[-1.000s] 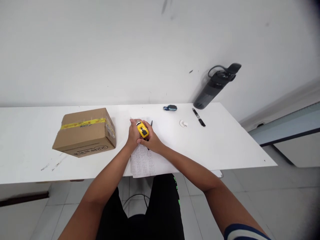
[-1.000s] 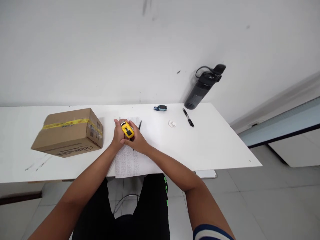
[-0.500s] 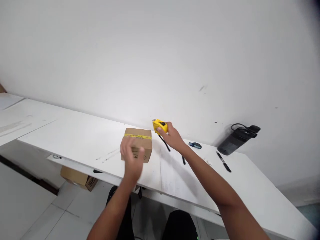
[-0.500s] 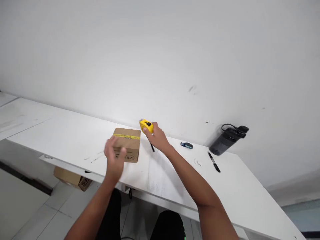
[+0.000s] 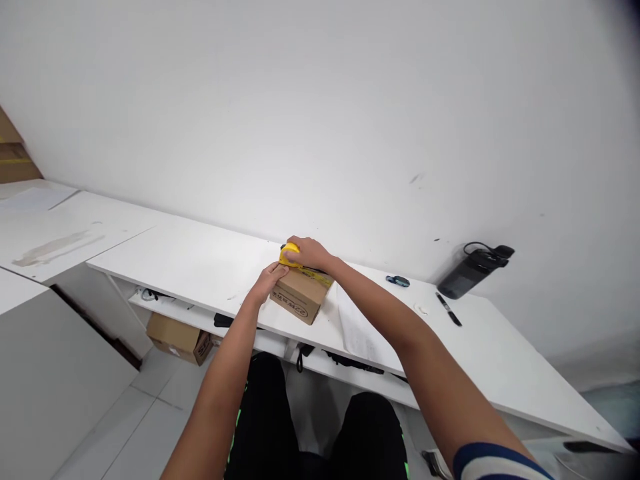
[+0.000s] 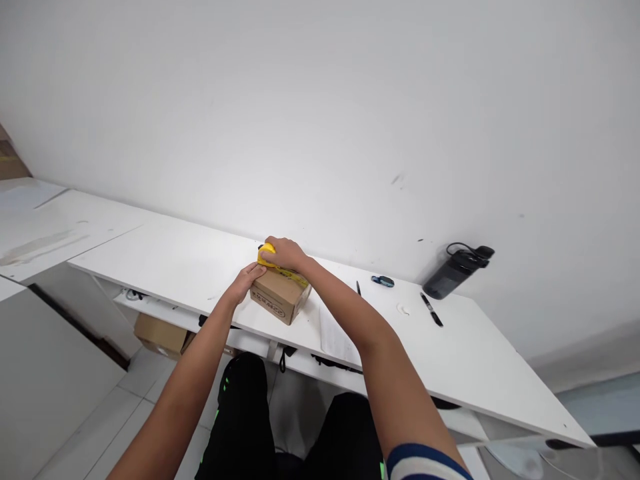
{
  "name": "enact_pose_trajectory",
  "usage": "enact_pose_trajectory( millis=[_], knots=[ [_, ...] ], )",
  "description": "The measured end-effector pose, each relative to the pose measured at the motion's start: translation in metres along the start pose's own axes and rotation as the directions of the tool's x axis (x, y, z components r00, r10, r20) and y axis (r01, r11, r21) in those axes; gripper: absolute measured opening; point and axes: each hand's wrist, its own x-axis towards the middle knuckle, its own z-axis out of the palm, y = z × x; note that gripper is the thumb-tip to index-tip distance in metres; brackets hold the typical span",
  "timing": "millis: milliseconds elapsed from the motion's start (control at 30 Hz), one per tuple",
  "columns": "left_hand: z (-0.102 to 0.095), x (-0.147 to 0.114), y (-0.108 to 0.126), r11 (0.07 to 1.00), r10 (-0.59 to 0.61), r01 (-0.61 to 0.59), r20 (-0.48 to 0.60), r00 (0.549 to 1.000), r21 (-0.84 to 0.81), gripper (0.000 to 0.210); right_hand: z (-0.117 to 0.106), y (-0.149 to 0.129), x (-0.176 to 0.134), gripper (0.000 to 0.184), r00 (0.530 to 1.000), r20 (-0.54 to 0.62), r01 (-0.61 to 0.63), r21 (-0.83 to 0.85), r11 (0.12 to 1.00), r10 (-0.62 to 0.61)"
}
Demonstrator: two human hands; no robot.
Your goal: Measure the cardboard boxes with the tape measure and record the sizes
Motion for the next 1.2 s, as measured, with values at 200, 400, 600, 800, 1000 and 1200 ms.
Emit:
enact_pose_trajectory(
  millis=[200,400,600,800,1000,1200],
  knots=[
    [0.006,0.011,-0.005,0.997,0.060,-0.060,-0.001,0.998,0.045,0.067,-0.012,-0.012,-0.012,0.045,0.997,0.074,0.032,-0.226,0.974,-0.015],
    [0.021,0.013,-0.008,0.997,0.051,-0.049,-0.028,0.998,0.067,0.065,-0.018,0.009,-0.034,0.054,0.994,0.112,0.032,-0.213,0.977,-0.008],
    [0.028,0.012,-0.003,0.999,-0.002,0.005,-0.055,0.998,0.048,0.077,-0.039,0.030,-0.085,0.056,0.984,0.165,-0.019,-0.281,0.960,0.068],
    [0.033,0.006,0.006,0.999,0.001,0.004,-0.093,0.996,0.051,0.076,-0.057,0.045,-0.136,0.052,0.978,0.166,-0.078,-0.262,0.962,0.124],
    [0.036,0.000,0.007,0.998,-0.019,0.025,-0.101,0.995,0.058,0.074,-0.060,0.054,-0.149,0.054,0.967,0.204,-0.093,-0.271,0.958,0.151],
    [0.041,-0.005,0.004,0.999,-0.011,0.015,-0.094,0.996,0.048,0.076,-0.059,0.057,-0.142,0.054,0.983,0.153,-0.066,-0.227,0.972,0.103]
  ],
)
